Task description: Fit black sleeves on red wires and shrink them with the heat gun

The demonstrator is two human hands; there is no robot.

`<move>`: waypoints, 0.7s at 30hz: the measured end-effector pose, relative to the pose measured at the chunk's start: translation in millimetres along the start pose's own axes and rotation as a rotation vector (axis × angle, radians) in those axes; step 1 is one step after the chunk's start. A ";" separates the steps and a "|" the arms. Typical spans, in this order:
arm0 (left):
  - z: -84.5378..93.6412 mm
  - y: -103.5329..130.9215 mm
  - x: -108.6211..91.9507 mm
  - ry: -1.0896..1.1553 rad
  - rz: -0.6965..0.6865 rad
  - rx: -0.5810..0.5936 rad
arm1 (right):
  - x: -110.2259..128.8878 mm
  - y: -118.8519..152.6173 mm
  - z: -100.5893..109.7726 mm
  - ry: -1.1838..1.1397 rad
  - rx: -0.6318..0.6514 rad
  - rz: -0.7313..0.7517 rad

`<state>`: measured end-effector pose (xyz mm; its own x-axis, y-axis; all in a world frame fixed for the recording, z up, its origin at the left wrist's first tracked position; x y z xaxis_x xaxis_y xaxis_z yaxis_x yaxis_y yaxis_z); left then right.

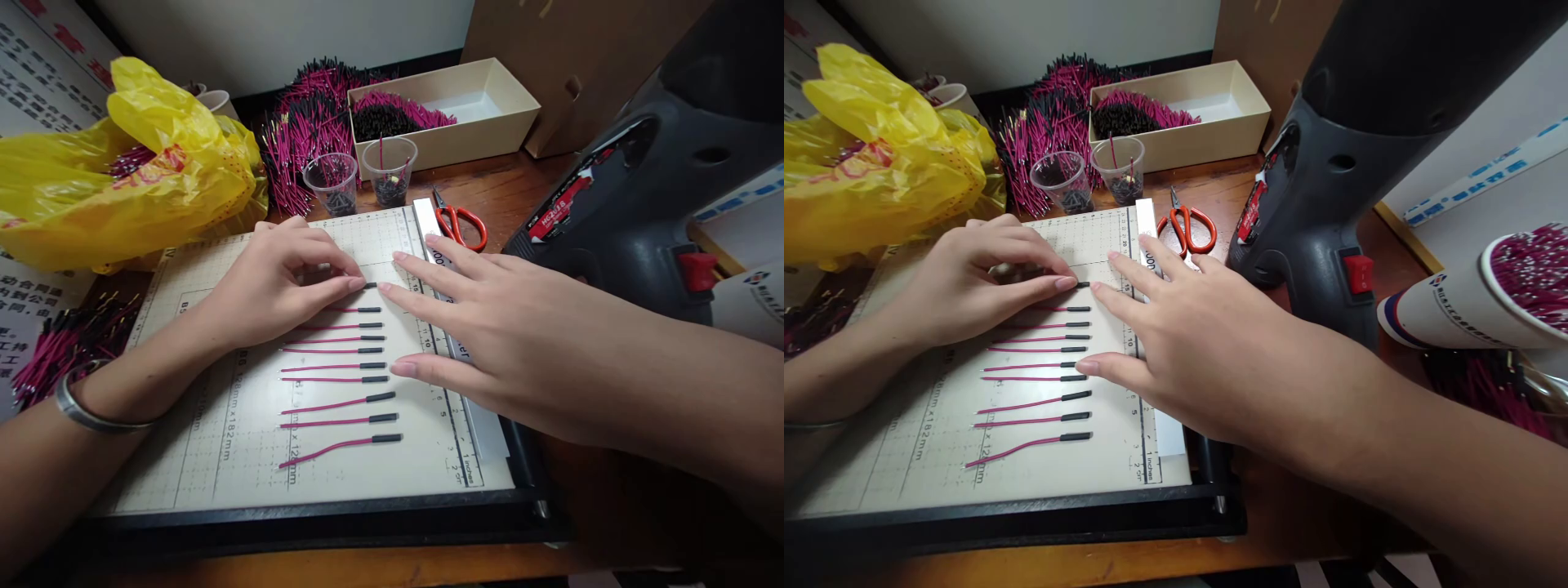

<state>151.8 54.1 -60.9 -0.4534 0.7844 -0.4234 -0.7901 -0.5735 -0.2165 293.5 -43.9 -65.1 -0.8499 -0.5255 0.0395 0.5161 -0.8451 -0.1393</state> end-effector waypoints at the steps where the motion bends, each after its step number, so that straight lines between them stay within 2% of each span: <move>1: 0.3 0.2 0.4 -0.005 0.007 0.002 | 0.2 -0.1 0.3 0.006 -0.011 0.007; 6: 2.7 2.4 3.0 -0.027 0.041 0.005 | 1.3 0.2 0.6 0.022 -0.030 0.032; 21: 1.7 2.5 1.9 0.037 -0.033 -0.041 | -2.2 -0.4 -3.8 -0.026 0.018 0.005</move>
Point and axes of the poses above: each hand's wrist, its own y-axis away from the middle knuckle, its own z-axis out of the back of the hand, x = y × z, the point moved 7 cm from there along -y, towards the middle knuckle, and after that the axes turned 7 degrees about -z, right-handed, at the moved point
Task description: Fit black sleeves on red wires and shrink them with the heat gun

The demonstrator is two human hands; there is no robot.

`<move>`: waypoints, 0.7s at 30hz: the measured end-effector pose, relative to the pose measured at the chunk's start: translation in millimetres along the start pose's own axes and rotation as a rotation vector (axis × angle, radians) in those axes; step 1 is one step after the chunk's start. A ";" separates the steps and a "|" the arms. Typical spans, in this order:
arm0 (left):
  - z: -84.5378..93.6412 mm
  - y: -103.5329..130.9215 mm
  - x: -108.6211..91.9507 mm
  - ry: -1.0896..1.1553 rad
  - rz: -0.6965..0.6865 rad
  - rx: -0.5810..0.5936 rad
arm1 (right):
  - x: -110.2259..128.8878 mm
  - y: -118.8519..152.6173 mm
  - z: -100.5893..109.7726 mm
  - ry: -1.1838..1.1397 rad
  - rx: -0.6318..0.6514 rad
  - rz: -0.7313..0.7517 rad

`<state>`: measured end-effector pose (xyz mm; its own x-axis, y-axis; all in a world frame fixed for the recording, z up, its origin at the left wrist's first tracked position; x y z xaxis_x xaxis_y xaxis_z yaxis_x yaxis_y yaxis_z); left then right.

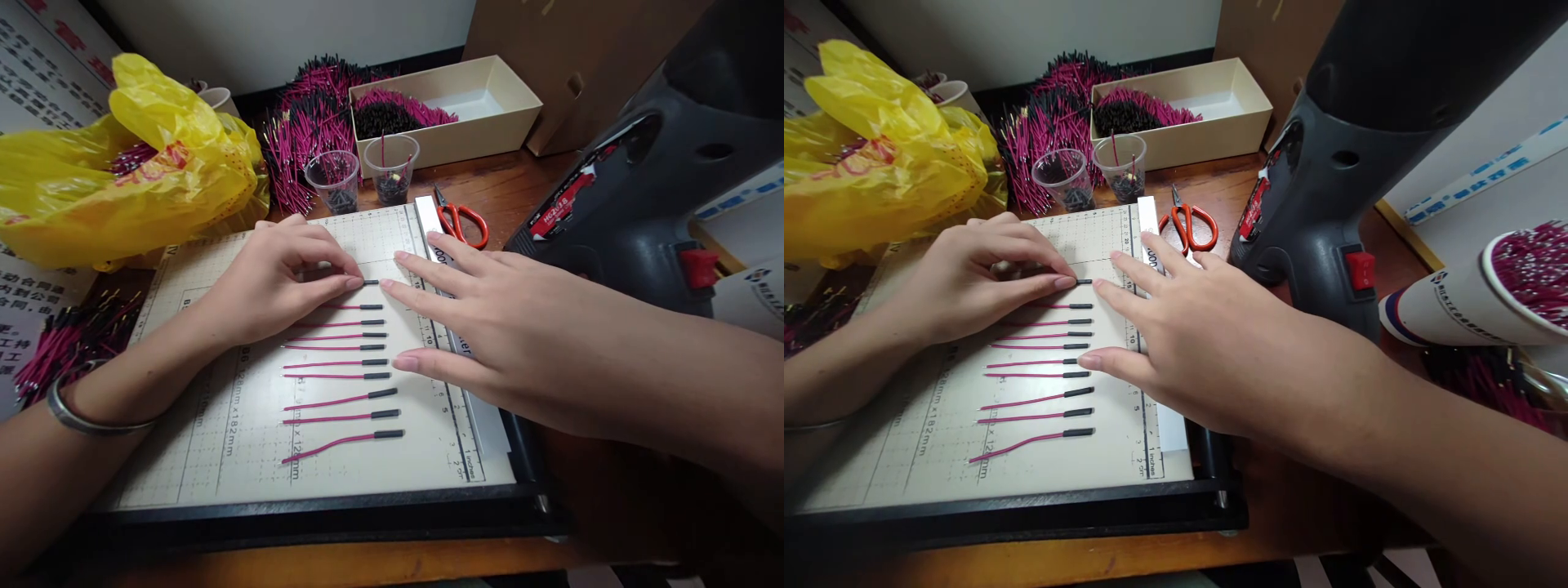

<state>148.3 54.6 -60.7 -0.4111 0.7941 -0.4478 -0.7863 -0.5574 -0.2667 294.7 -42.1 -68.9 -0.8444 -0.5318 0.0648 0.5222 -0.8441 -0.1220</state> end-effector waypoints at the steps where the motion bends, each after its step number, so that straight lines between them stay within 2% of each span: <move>1: 0.0 0.1 -0.1 0.012 -0.007 -0.008 | -1.1 -0.7 -0.8 -0.012 0.024 -0.001; 6: -0.5 0.6 0.3 0.045 -0.024 -0.017 | -6.1 -3.4 -3.8 -0.087 0.166 0.002; 14: -0.7 0.9 1.6 0.024 -0.020 -0.021 | -8.2 -5.7 -3.0 -0.108 0.194 -0.027; 19: -1.2 0.2 1.3 0.021 -0.019 -0.017 | -6.8 -5.2 -5.1 -0.114 0.262 -0.023; 21: -1.4 0.1 1.3 0.025 -0.018 -0.020 | -6.7 -4.9 -5.0 -0.104 0.233 -0.038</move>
Point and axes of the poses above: each hand's wrist, its own y-axis away from the middle knuckle, its own z-axis out of the back of the hand, x = y × z, the point moved 7 cm from there along -y, towards the middle knuckle, and after that the axes turned 7 degrees about -z, right-handed, at the moved point
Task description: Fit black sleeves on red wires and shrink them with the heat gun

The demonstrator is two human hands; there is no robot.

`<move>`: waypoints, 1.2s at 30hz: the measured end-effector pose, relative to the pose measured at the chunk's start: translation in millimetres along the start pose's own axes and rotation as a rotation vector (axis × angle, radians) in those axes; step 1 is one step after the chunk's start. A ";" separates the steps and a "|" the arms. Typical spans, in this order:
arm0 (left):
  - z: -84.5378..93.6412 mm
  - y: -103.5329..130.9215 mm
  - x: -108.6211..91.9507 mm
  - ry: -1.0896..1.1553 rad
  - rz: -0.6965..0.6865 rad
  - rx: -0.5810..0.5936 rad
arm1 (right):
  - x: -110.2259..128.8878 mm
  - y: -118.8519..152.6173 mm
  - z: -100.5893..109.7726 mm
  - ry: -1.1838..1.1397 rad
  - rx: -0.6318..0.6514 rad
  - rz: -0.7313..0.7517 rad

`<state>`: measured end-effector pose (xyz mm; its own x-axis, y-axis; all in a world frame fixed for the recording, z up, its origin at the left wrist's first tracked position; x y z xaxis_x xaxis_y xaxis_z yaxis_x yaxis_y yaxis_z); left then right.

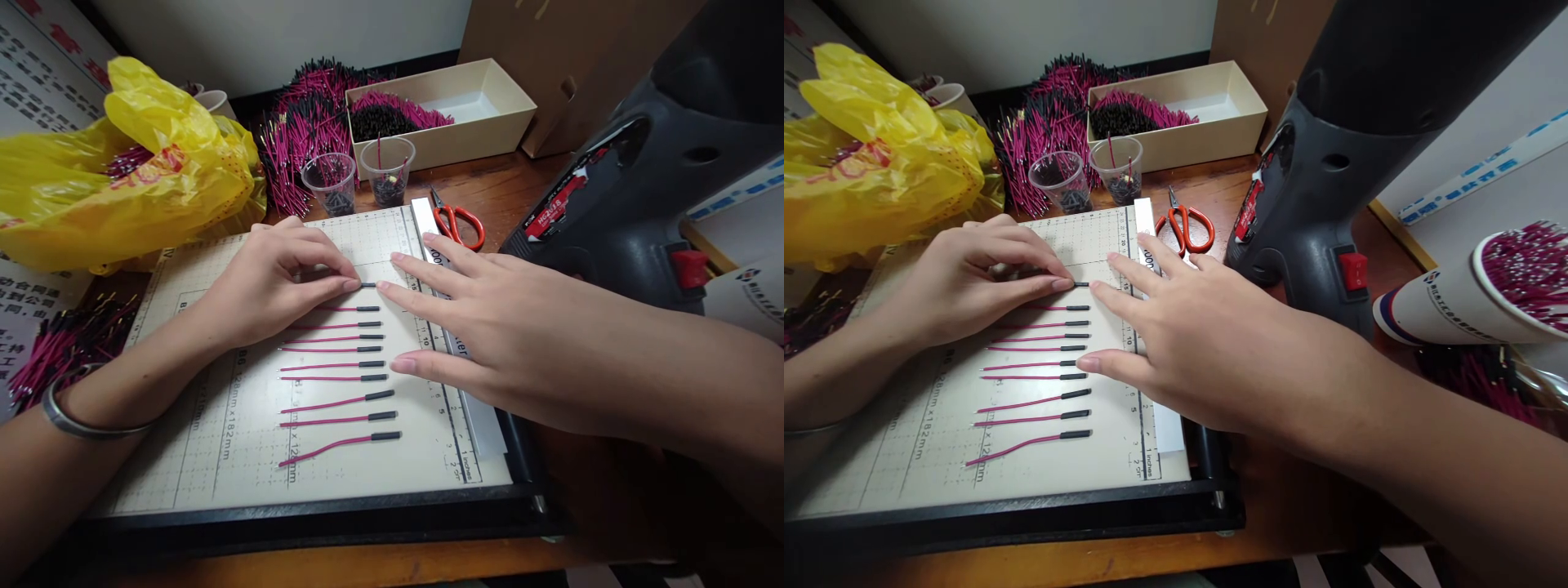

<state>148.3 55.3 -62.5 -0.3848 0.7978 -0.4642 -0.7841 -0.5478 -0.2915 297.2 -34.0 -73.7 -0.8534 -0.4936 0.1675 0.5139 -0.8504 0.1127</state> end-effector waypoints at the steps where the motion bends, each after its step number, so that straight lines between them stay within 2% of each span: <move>1: 0.0 -0.1 0.0 0.004 0.000 -0.004 | -0.1 0.3 0.5 0.006 -0.031 -0.008; 4: 0.1 -0.3 0.4 0.019 0.006 -0.020 | 0.1 1.4 0.8 0.008 -0.092 0.000; 21: -0.2 0.5 -0.6 0.007 0.022 0.018 | 1.4 0.2 2.3 -0.008 -0.021 -0.009; 34: 1.0 0.1 -0.6 -0.006 0.047 0.015 | 2.3 1.7 5.0 -0.016 -0.055 0.020; 36: 0.8 -0.8 -1.1 -0.003 0.053 0.022 | 5.5 4.2 10.7 0.000 -0.099 0.038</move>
Point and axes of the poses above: each hand's wrist, its own y-axis away from the middle knuckle, its own z-axis out of the back of the hand, x = y × z, the point moved 7 cm from there along -y, towards the middle knuckle, and after that the axes turned 7 degrees about -z, right-handed, at the moved point
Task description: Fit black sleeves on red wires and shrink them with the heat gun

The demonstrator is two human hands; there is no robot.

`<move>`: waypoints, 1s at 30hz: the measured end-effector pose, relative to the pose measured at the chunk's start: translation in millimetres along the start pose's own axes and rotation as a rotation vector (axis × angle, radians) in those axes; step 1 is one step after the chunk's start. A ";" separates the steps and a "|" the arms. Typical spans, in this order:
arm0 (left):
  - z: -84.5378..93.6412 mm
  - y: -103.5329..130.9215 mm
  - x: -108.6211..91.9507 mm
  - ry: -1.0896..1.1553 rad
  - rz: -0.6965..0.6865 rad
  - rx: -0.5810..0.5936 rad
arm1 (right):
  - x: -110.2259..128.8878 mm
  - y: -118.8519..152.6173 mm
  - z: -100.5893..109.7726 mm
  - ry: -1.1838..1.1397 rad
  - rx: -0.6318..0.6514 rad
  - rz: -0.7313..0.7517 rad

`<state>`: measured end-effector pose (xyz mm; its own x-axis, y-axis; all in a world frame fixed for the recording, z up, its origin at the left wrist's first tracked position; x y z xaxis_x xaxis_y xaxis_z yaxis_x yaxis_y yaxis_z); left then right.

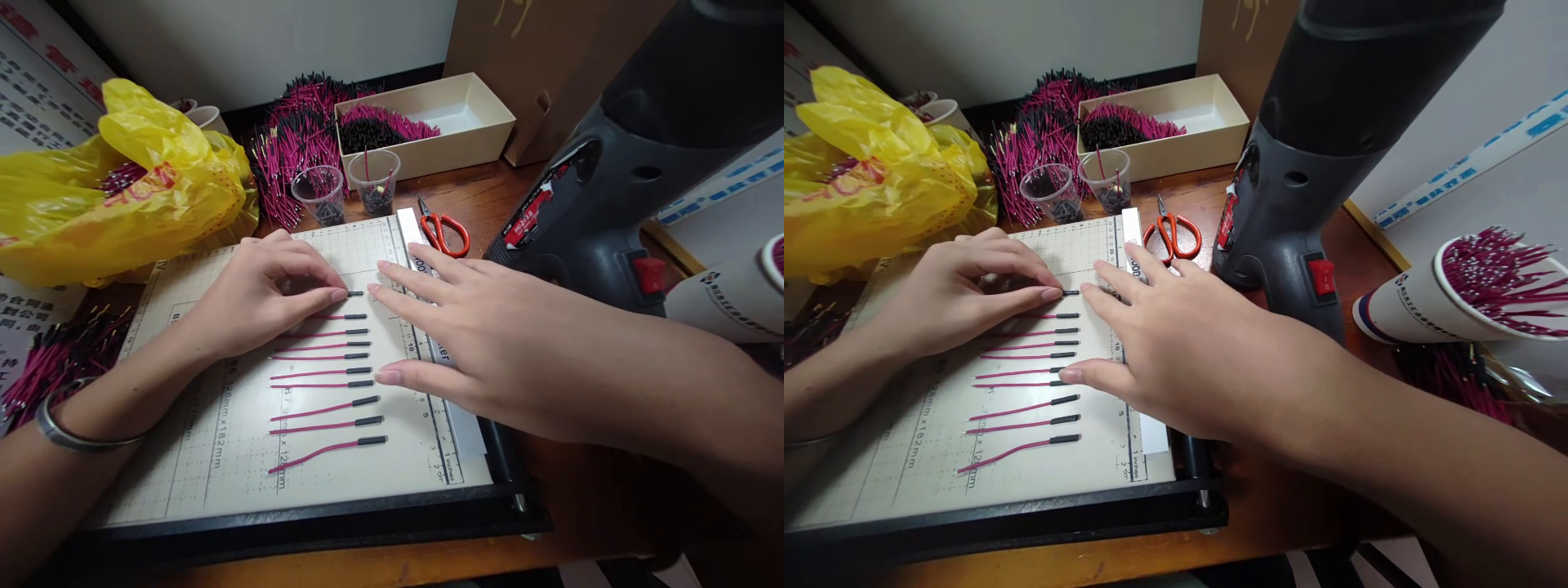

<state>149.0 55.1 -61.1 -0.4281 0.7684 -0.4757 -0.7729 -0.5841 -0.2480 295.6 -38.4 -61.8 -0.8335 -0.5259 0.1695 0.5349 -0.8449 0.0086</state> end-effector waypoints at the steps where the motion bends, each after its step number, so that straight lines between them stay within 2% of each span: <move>1: -0.1 -0.6 -0.2 0.003 0.003 0.006 | 1.9 1.7 5.8 0.013 -0.041 0.003; 5: 0.5 -2.5 -0.4 0.014 0.014 0.041 | 4.7 16.9 39.8 0.079 -0.236 -0.085; 8: 4.4 -0.2 2.4 0.016 0.035 0.040 | -2.6 41.6 62.6 0.137 -0.426 -0.253; 10: 7.3 4.0 8.0 0.010 0.079 0.019 | -17.0 66.5 69.3 0.176 -0.584 -0.499; 12: 9.8 9.9 16.2 0.016 0.143 -0.024 | -32.0 90.4 60.9 0.175 -0.635 -0.747; 15: 11.7 19.0 27.9 0.070 0.223 -0.116 | -41.1 103.9 32.6 0.074 -0.536 -0.835; 18: 12.4 25.8 34.4 0.089 0.257 -0.173 | -40.6 107.9 17.6 0.011 -0.542 -0.850; 22: 14.2 32.6 40.5 0.071 0.292 -0.202 | -35.8 105.3 13.3 -0.027 -0.560 -0.833; 27: 15.9 37.6 43.1 0.073 0.305 -0.214 | -37.5 102.6 10.8 -0.069 -0.511 -0.907; 30: 16.6 40.5 41.7 0.085 0.306 -0.200 | -37.2 102.9 9.7 -0.098 -0.533 -0.914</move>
<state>92.1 67.9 -77.0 -0.5782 0.5313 -0.6192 -0.5051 -0.8291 -0.2398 383.0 -104.9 -57.7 -0.8606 0.3206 0.3956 -0.4387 -0.8613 -0.2564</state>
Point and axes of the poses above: each hand's wrist, its own y-axis away from the middle knuckle, its own z-axis out of the back of the hand, x = y × z, the point moved 7 cm from there along -y, towards the middle knuckle, and after that the axes turned 7 degrees about -z, right-handed, at the moved point
